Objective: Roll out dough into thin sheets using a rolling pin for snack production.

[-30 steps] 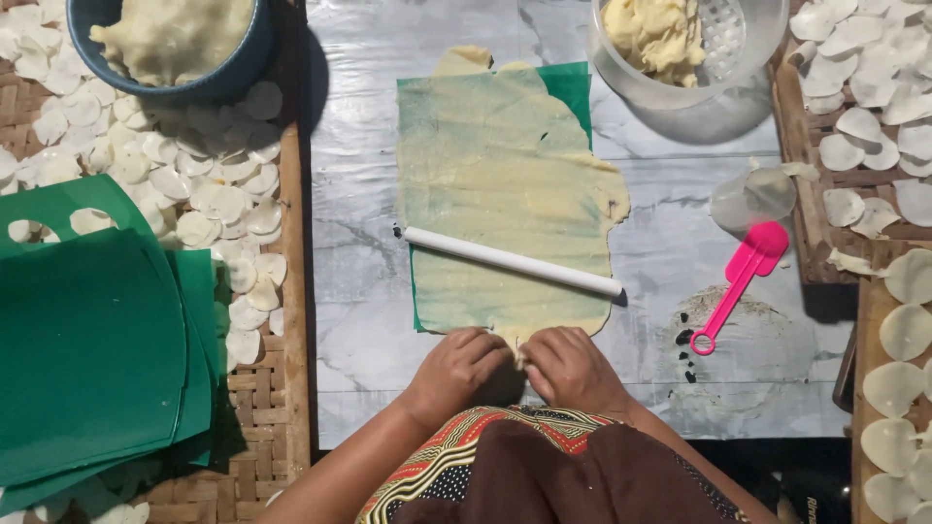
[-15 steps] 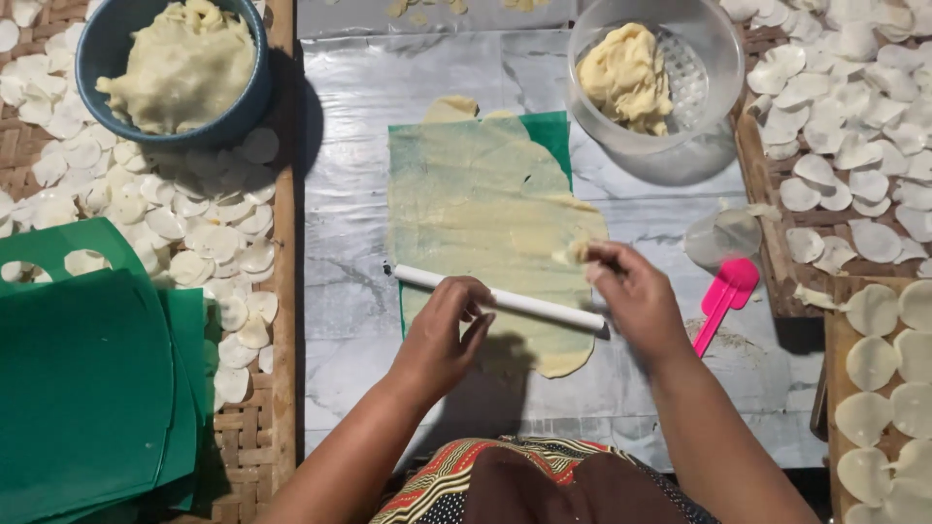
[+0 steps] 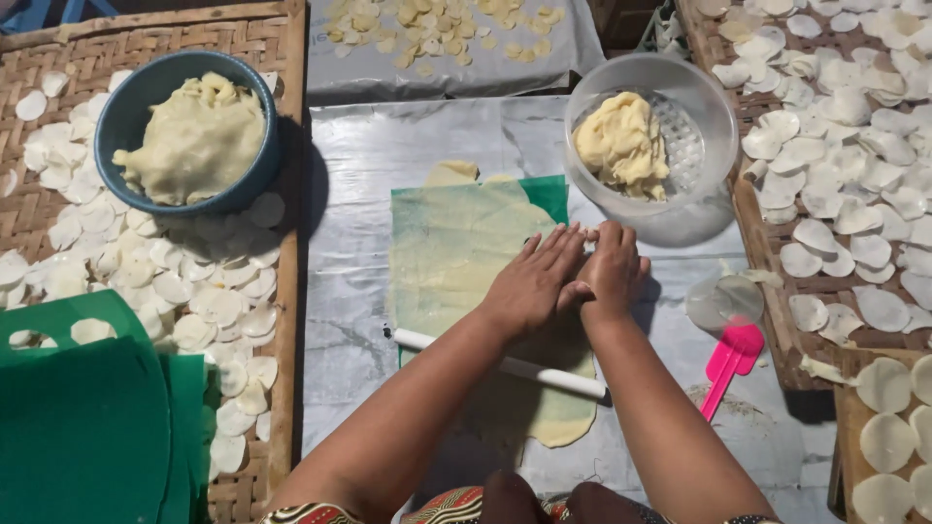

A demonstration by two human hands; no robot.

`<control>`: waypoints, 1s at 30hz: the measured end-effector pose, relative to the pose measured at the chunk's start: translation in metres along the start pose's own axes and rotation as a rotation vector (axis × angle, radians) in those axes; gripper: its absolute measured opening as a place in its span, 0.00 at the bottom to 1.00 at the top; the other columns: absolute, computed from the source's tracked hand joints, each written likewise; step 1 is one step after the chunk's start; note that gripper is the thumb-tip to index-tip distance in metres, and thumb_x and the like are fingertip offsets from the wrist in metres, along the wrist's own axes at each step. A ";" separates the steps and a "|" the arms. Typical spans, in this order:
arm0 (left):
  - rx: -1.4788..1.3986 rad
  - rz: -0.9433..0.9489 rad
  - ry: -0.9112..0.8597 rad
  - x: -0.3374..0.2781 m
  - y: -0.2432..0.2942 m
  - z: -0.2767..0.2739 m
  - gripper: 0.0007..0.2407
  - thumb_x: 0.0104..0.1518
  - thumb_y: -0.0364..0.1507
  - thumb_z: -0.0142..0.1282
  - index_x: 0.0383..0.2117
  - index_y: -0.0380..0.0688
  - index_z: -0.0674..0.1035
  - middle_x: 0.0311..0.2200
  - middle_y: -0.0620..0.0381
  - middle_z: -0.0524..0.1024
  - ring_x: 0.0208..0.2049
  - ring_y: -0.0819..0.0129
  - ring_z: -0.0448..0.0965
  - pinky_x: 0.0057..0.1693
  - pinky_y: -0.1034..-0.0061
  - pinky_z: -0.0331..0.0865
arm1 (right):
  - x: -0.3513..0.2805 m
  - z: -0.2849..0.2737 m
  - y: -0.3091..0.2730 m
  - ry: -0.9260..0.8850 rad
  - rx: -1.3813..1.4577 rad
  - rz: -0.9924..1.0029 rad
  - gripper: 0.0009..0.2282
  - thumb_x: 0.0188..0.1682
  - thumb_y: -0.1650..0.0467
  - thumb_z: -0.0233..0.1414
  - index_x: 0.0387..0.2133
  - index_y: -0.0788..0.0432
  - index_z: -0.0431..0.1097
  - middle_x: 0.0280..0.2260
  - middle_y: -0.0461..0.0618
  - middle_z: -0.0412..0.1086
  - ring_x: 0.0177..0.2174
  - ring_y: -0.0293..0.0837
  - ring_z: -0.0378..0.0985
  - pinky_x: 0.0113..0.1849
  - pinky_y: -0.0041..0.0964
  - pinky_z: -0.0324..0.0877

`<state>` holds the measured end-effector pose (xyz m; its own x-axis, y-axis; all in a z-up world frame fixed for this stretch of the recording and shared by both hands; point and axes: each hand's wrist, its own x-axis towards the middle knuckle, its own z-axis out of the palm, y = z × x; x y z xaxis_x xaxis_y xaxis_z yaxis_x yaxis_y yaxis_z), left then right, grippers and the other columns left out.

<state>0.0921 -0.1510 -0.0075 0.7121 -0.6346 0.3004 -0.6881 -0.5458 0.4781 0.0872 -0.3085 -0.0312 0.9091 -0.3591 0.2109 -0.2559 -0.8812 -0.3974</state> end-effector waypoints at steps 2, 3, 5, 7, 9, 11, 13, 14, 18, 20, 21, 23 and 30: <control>0.008 -0.039 -0.168 0.015 -0.008 0.017 0.34 0.66 0.54 0.26 0.72 0.41 0.54 0.70 0.43 0.59 0.73 0.53 0.56 0.76 0.52 0.42 | 0.003 -0.001 0.001 -0.050 0.012 0.032 0.07 0.49 0.68 0.56 0.37 0.50 0.67 0.39 0.46 0.66 0.43 0.54 0.77 0.49 0.53 0.66; 0.005 -0.034 -0.171 0.016 -0.005 0.015 0.34 0.66 0.54 0.26 0.72 0.41 0.54 0.70 0.43 0.59 0.73 0.53 0.56 0.76 0.52 0.42 | 0.003 -0.005 0.007 -0.049 0.010 0.038 0.07 0.49 0.68 0.56 0.37 0.50 0.67 0.39 0.46 0.66 0.43 0.54 0.77 0.49 0.53 0.66; 0.146 -0.068 -0.218 0.022 -0.001 0.007 0.34 0.66 0.54 0.27 0.69 0.42 0.61 0.69 0.46 0.61 0.72 0.57 0.57 0.76 0.53 0.36 | 0.007 -0.014 0.018 -0.233 0.181 0.031 0.08 0.53 0.64 0.51 0.41 0.50 0.71 0.38 0.53 0.71 0.42 0.63 0.79 0.43 0.60 0.73; 0.224 -0.067 -0.274 0.028 0.001 0.010 0.35 0.65 0.56 0.25 0.70 0.44 0.61 0.71 0.47 0.59 0.73 0.58 0.54 0.76 0.53 0.32 | 0.020 -0.019 0.043 -0.091 0.146 0.071 0.08 0.55 0.63 0.52 0.42 0.49 0.73 0.37 0.51 0.73 0.40 0.59 0.81 0.41 0.58 0.74; 0.299 -0.069 -0.335 0.028 0.005 0.013 0.36 0.64 0.57 0.23 0.70 0.45 0.60 0.72 0.49 0.57 0.74 0.59 0.51 0.77 0.52 0.29 | 0.037 -0.022 0.060 0.045 0.108 0.112 0.08 0.57 0.62 0.53 0.43 0.48 0.74 0.36 0.49 0.75 0.38 0.55 0.82 0.39 0.56 0.75; 0.402 -0.070 -0.241 0.025 0.008 0.013 0.36 0.61 0.59 0.25 0.68 0.50 0.64 0.73 0.55 0.54 0.75 0.60 0.44 0.74 0.39 0.27 | 0.061 -0.021 0.065 0.110 0.768 0.521 0.26 0.61 0.56 0.51 0.61 0.61 0.52 0.26 0.55 0.75 0.17 0.41 0.77 0.18 0.28 0.72; 0.408 -0.048 -0.168 0.027 0.008 0.019 0.34 0.60 0.58 0.29 0.64 0.50 0.70 0.74 0.56 0.52 0.75 0.59 0.45 0.73 0.35 0.30 | 0.073 -0.039 0.048 0.053 0.822 0.619 0.30 0.60 0.53 0.49 0.64 0.60 0.46 0.27 0.58 0.75 0.17 0.43 0.77 0.19 0.34 0.76; 0.413 -0.026 -0.095 0.028 0.006 0.020 0.32 0.60 0.57 0.34 0.59 0.49 0.76 0.74 0.57 0.50 0.75 0.57 0.45 0.73 0.31 0.32 | 0.080 -0.048 0.038 -0.006 0.872 0.718 0.35 0.59 0.51 0.48 0.67 0.60 0.40 0.27 0.60 0.75 0.18 0.44 0.78 0.20 0.40 0.80; 0.268 -0.093 -0.079 0.030 0.000 0.012 0.34 0.62 0.57 0.29 0.72 0.54 0.56 0.69 0.49 0.63 0.72 0.56 0.57 0.72 0.29 0.29 | 0.110 0.026 0.102 -0.023 0.939 0.732 0.33 0.59 0.54 0.48 0.68 0.53 0.38 0.24 0.62 0.72 0.15 0.47 0.76 0.19 0.47 0.81; 0.183 -0.126 -0.129 0.035 -0.002 0.000 0.30 0.67 0.51 0.32 0.73 0.54 0.53 0.74 0.51 0.53 0.75 0.55 0.49 0.72 0.31 0.32 | 0.112 0.026 0.111 -0.051 0.891 0.749 0.26 0.56 0.60 0.45 0.66 0.49 0.44 0.23 0.59 0.74 0.14 0.47 0.78 0.19 0.49 0.80; 0.180 -0.130 -0.134 0.035 -0.006 -0.012 0.30 0.67 0.51 0.32 0.73 0.54 0.53 0.74 0.51 0.53 0.75 0.55 0.49 0.72 0.31 0.32 | 0.113 0.027 0.120 -0.055 0.887 0.754 0.26 0.56 0.60 0.45 0.66 0.49 0.44 0.23 0.59 0.74 0.14 0.47 0.78 0.19 0.49 0.80; 0.188 -0.283 -0.142 0.038 -0.015 -0.035 0.25 0.69 0.40 0.40 0.72 0.52 0.55 0.75 0.47 0.47 0.75 0.52 0.43 0.72 0.34 0.30 | 0.119 0.029 0.136 -0.038 0.883 0.738 0.24 0.56 0.64 0.43 0.64 0.55 0.45 0.23 0.67 0.73 0.15 0.51 0.79 0.21 0.47 0.81; 0.116 -0.312 0.051 -0.050 -0.051 -0.050 0.19 0.58 0.32 0.59 0.57 0.52 0.75 0.62 0.45 0.69 0.66 0.45 0.65 0.67 0.44 0.57 | 0.047 -0.090 0.046 -0.226 -0.178 0.350 0.25 0.59 0.47 0.45 0.47 0.52 0.75 0.35 0.61 0.79 0.40 0.64 0.82 0.42 0.64 0.75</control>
<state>0.0982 -0.0640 -0.0062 0.8948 -0.4007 0.1971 -0.4454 -0.7699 0.4571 0.0890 -0.3938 0.0409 0.8019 -0.5859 -0.1174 -0.5950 -0.7650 -0.2465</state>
